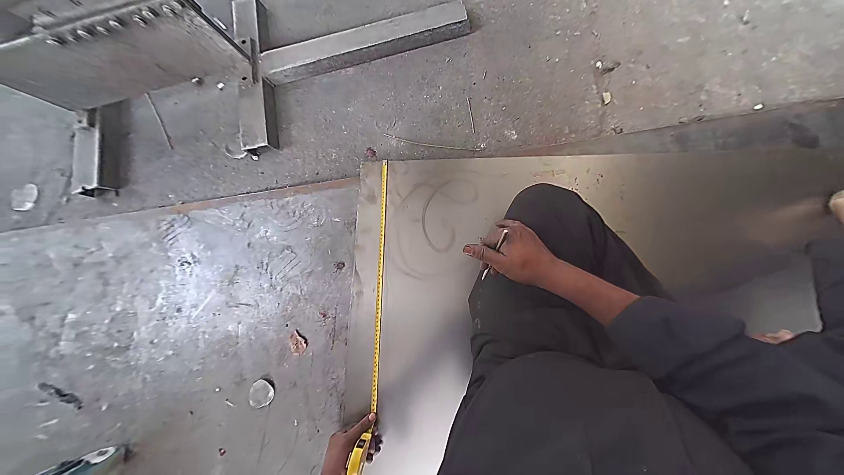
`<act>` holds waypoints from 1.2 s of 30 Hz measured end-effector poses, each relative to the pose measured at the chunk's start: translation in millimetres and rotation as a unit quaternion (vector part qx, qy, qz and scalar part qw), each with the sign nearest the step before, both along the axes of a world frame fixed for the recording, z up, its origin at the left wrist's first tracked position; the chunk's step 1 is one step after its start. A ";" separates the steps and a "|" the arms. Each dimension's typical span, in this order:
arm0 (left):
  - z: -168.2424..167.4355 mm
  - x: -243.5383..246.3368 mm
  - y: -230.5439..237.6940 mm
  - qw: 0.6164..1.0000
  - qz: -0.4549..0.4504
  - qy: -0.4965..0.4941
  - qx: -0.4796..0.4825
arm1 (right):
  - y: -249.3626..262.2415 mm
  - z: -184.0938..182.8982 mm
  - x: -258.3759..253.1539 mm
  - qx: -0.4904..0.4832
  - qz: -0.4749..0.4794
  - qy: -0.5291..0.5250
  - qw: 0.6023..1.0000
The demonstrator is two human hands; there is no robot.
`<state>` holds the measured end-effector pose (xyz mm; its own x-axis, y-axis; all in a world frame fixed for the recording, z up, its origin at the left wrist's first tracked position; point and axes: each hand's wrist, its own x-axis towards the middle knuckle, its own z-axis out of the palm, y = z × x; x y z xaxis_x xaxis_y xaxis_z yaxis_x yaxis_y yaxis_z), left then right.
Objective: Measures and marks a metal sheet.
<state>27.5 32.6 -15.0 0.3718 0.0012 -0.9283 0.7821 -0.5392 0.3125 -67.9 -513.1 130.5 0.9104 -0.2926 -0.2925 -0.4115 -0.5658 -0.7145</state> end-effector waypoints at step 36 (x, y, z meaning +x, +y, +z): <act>-3.9 0.8 1.2 1.000 0.015 0.012 -0.010 | -1.6 -4.2 -3.5 -0.020 -0.009 -0.025 0.999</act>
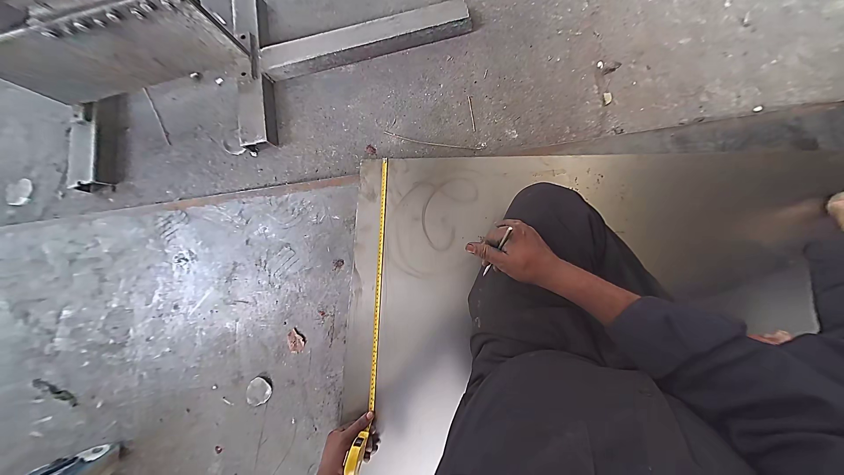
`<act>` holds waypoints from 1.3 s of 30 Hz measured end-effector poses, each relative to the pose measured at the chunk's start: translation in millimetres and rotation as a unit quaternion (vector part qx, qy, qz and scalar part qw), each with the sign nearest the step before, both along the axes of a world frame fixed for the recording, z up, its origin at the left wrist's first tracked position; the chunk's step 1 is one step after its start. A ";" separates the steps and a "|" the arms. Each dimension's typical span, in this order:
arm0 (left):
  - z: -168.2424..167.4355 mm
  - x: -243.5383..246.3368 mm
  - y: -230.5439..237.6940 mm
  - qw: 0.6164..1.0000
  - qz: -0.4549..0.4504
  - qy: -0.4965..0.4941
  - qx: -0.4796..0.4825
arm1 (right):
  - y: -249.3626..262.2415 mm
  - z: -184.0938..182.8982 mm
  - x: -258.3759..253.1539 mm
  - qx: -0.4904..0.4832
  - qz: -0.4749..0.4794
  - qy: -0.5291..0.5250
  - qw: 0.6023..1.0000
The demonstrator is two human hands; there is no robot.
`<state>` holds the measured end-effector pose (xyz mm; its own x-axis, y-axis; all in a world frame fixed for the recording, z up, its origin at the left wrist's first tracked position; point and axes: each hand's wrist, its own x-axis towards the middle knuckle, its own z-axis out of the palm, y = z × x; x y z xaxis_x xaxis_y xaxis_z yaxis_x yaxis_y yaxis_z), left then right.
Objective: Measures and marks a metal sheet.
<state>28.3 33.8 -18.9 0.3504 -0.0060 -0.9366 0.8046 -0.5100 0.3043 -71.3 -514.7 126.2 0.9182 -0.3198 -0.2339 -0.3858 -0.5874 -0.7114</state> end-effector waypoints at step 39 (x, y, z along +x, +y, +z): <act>1.8 -0.9 -0.2 1.000 -0.001 -0.010 -0.001 | 1.3 -10.6 -1.9 -0.016 -0.001 -0.064 0.998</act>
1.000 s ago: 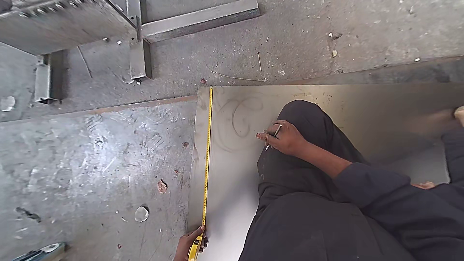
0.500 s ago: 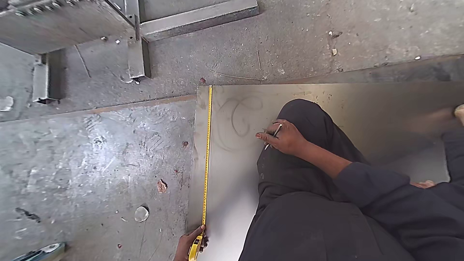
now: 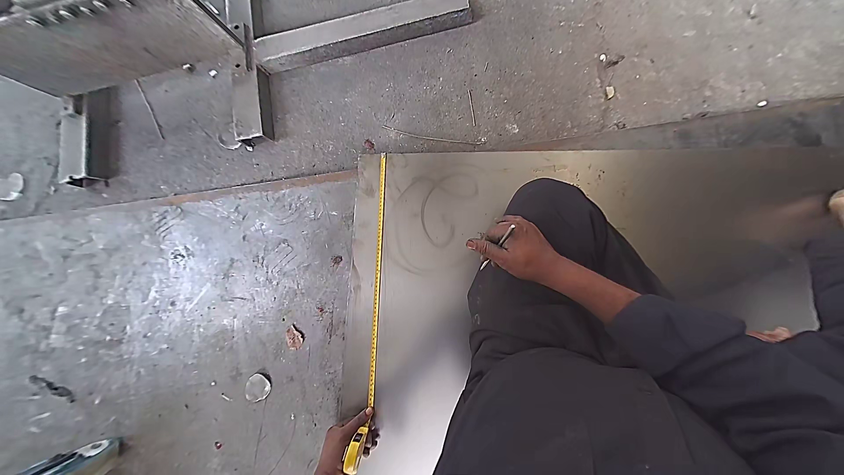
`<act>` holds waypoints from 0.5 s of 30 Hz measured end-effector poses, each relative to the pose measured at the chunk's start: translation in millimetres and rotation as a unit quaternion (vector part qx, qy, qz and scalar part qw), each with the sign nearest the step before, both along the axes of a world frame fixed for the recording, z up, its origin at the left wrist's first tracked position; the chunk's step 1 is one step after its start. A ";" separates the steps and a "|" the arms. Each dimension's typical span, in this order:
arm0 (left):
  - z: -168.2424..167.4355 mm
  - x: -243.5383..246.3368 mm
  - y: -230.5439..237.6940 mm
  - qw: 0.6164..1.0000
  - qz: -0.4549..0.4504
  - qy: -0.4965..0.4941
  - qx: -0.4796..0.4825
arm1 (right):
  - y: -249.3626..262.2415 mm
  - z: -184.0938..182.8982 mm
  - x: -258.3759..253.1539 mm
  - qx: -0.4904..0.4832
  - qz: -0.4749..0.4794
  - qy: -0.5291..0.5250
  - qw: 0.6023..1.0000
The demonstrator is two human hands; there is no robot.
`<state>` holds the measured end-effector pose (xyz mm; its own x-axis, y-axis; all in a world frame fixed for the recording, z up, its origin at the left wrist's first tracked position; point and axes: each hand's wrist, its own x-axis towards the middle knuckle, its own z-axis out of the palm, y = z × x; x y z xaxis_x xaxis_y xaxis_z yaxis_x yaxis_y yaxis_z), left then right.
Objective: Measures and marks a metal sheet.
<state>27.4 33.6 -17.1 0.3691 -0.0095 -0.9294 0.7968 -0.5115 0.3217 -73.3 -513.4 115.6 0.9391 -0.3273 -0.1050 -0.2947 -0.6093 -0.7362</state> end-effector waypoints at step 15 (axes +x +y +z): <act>0.8 0.1 -2.1 1.000 0.008 -0.003 0.002 | 2.4 -16.6 -1.0 0.006 -0.061 -0.113 0.992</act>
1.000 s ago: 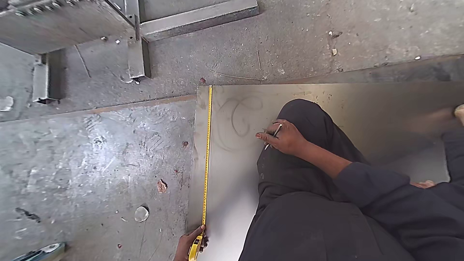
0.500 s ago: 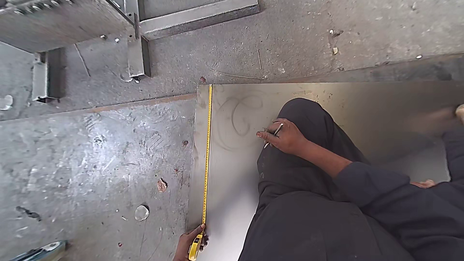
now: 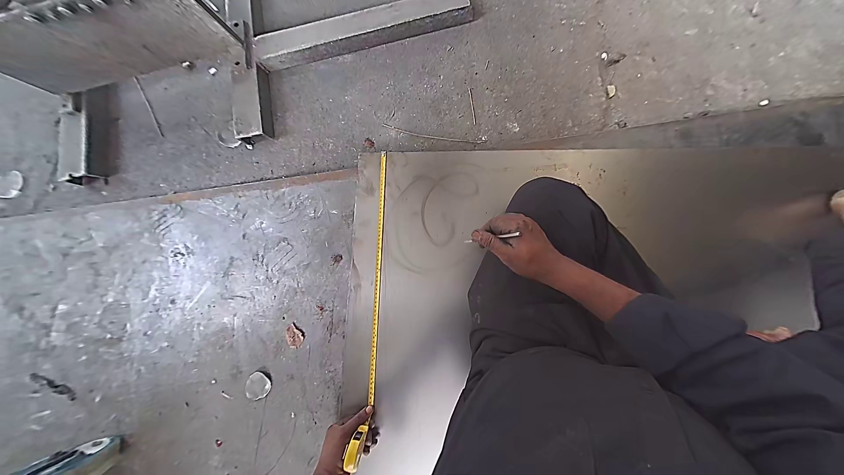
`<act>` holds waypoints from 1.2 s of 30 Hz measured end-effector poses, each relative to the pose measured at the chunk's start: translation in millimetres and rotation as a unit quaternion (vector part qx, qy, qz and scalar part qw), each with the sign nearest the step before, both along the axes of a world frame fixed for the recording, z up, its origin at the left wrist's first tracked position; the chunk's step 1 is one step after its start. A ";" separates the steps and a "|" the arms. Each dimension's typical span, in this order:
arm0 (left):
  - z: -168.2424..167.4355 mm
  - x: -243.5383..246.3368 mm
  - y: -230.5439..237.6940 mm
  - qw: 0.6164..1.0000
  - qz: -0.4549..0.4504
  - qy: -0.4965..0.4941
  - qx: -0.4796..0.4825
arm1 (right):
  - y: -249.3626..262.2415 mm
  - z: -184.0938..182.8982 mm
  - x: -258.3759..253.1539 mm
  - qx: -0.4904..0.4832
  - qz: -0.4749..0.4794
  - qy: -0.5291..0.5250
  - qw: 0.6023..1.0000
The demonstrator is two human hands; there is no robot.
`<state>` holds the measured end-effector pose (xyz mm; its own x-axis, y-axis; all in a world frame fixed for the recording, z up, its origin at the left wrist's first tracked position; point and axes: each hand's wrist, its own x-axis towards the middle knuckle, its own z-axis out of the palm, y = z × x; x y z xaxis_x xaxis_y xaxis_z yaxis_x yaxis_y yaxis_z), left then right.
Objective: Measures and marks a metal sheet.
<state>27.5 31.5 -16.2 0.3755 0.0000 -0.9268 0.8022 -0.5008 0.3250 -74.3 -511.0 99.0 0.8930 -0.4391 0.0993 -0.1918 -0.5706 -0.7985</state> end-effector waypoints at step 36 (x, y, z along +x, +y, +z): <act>-5.2 1.6 7.3 1.000 -0.016 0.004 -0.013 | 26.9 16.8 5.7 -0.104 0.048 -0.031 0.993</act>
<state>29.1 38.8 -21.4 0.3680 -0.0354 -0.9292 0.7887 -0.5175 0.3320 -68.6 -484.1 115.8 0.9189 -0.3172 0.2347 -0.0838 -0.7380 -0.6695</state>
